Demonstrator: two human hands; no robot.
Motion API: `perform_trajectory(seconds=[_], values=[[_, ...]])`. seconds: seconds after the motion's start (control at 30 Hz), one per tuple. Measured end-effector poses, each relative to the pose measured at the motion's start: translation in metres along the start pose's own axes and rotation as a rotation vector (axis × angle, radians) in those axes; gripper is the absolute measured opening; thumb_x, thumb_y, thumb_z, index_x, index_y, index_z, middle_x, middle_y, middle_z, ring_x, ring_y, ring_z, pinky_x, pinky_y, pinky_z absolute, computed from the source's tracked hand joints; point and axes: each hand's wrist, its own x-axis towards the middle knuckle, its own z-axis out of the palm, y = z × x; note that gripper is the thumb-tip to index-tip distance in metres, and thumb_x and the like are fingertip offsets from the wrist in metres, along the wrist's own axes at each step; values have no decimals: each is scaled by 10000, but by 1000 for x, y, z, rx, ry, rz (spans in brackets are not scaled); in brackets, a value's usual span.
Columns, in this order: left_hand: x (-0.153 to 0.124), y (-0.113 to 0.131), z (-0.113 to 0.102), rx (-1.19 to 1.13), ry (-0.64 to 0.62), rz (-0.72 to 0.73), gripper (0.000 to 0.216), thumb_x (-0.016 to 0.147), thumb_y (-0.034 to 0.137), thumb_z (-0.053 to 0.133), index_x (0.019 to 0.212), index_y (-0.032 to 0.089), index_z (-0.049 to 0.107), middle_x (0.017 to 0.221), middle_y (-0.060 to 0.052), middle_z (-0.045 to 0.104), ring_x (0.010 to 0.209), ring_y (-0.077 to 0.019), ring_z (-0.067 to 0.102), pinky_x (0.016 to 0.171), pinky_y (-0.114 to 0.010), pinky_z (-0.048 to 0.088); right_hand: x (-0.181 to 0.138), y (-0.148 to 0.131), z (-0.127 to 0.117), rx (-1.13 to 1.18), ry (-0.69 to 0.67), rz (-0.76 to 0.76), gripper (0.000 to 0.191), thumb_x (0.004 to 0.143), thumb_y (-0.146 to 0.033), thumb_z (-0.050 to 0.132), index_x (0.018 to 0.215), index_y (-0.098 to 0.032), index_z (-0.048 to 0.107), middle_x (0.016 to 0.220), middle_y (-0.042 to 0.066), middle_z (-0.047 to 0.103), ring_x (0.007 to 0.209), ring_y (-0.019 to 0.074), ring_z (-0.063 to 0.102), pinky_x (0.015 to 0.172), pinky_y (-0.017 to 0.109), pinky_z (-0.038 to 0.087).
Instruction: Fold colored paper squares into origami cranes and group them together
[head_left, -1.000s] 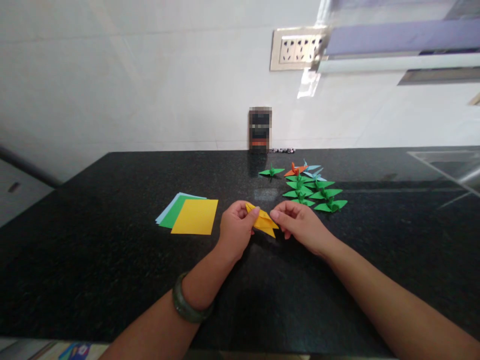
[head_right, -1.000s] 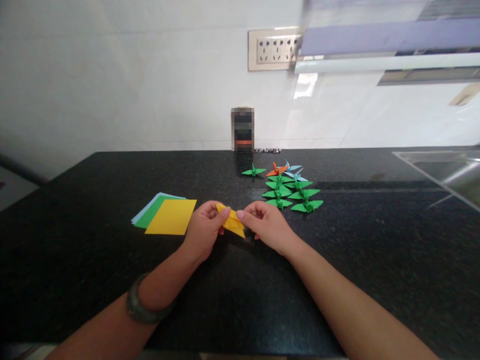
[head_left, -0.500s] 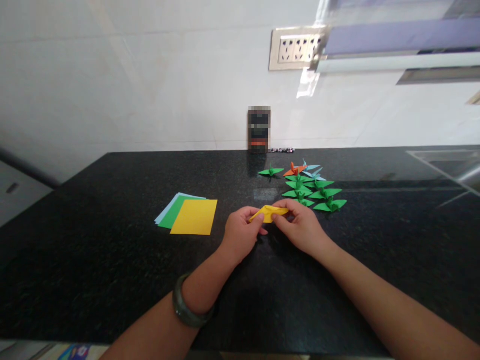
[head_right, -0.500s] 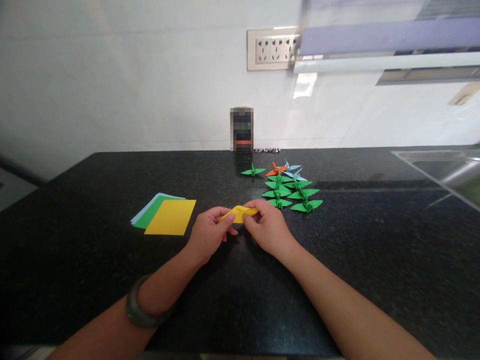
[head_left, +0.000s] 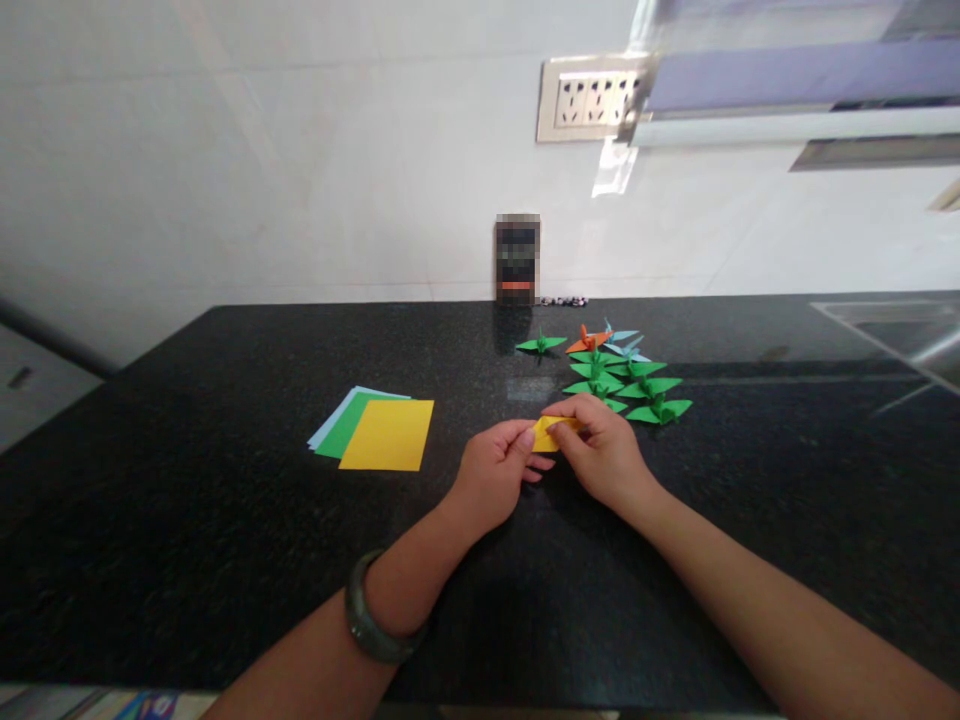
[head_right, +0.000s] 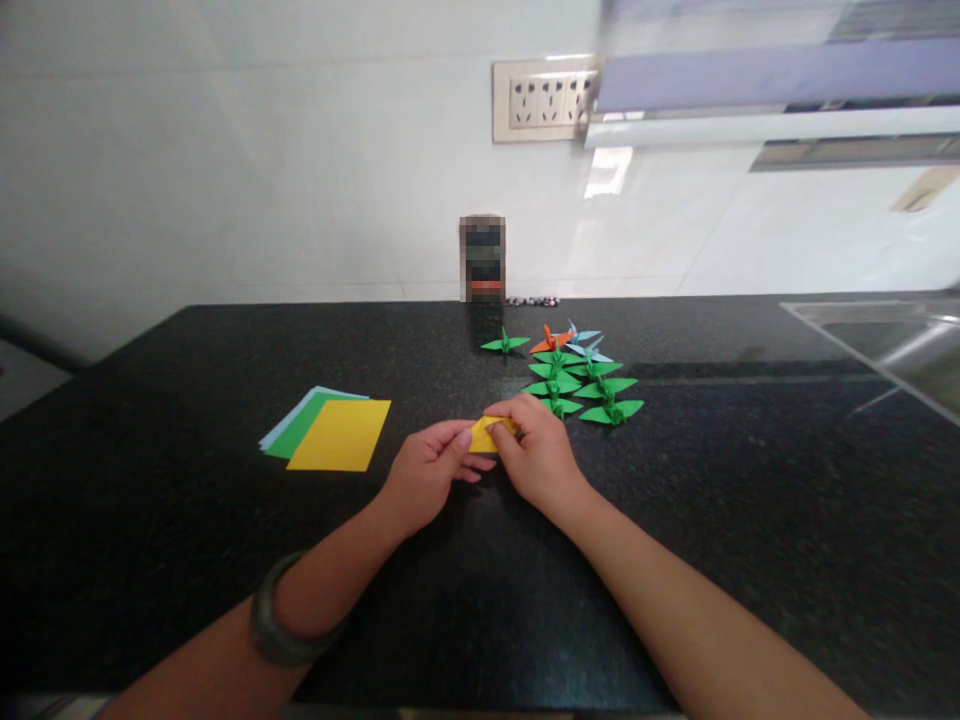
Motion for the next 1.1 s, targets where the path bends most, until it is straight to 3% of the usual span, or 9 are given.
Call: perform_trajectory(seconds=[0.27, 0.4, 0.53, 0.63, 0.7, 0.87, 1.1], values=[[-4, -1, 0, 123, 43, 152, 307, 838, 306, 452, 1009, 121, 628, 864, -70, 680, 721, -149, 663, 601, -228, 550, 0, -9, -3, -179, 54, -135, 117, 745, -145, 498, 769, -150, 613, 717, 60, 610, 676, 162, 573, 613, 273, 456], [-3, -3, 0, 134, 69, 172, 297, 841, 292, 442, 1001, 124, 627, 850, -63, 680, 704, -148, 666, 582, -220, 552, 0, -8, -2, -148, 60, -141, 173, 745, -127, 470, 815, -154, 626, 750, 65, 633, 708, 164, 585, 647, 283, 467], [-1, -4, 0, 124, 116, 150, 305, 842, 286, 434, 1018, 111, 611, 880, -77, 680, 694, -151, 671, 557, -215, 550, 0, -7, -3, 98, 37, 120, 213, 760, -156, 447, 871, -167, 628, 816, 57, 653, 691, 153, 594, 611, 277, 479], [-2, -5, -1, 126, 127, 156, 302, 842, 295, 437, 1019, 123, 612, 891, -75, 681, 697, -150, 672, 555, -215, 550, 2, -8, -4, 328, -14, 376, 194, 779, -298, 487, 827, -160, 615, 763, 49, 646, 615, 146, 576, 509, 254, 465], [-2, -6, -1, 129, 126, 173, 293, 842, 298, 441, 1012, 139, 619, 892, -67, 683, 708, -149, 671, 563, -219, 552, 4, -9, -4, 403, -64, 448, 246, 750, -389, 540, 749, -151, 600, 690, 38, 622, 559, 133, 543, 463, 241, 440], [-1, -7, -2, 172, 98, 226, 281, 844, 297, 440, 1007, 167, 630, 888, -49, 685, 739, -144, 665, 615, -236, 559, 6, -10, -6, 431, -134, 466, 250, 688, -383, 611, 706, -134, 609, 667, 34, 611, 562, 117, 519, 475, 227, 420], [-2, -7, -6, 280, 96, 289, 278, 854, 285, 419, 991, 185, 639, 880, -32, 691, 748, -135, 657, 638, -237, 554, 8, -7, -9, 402, -160, 372, 177, 697, -315, 607, 716, -139, 619, 681, 30, 613, 593, 120, 523, 525, 237, 414]])
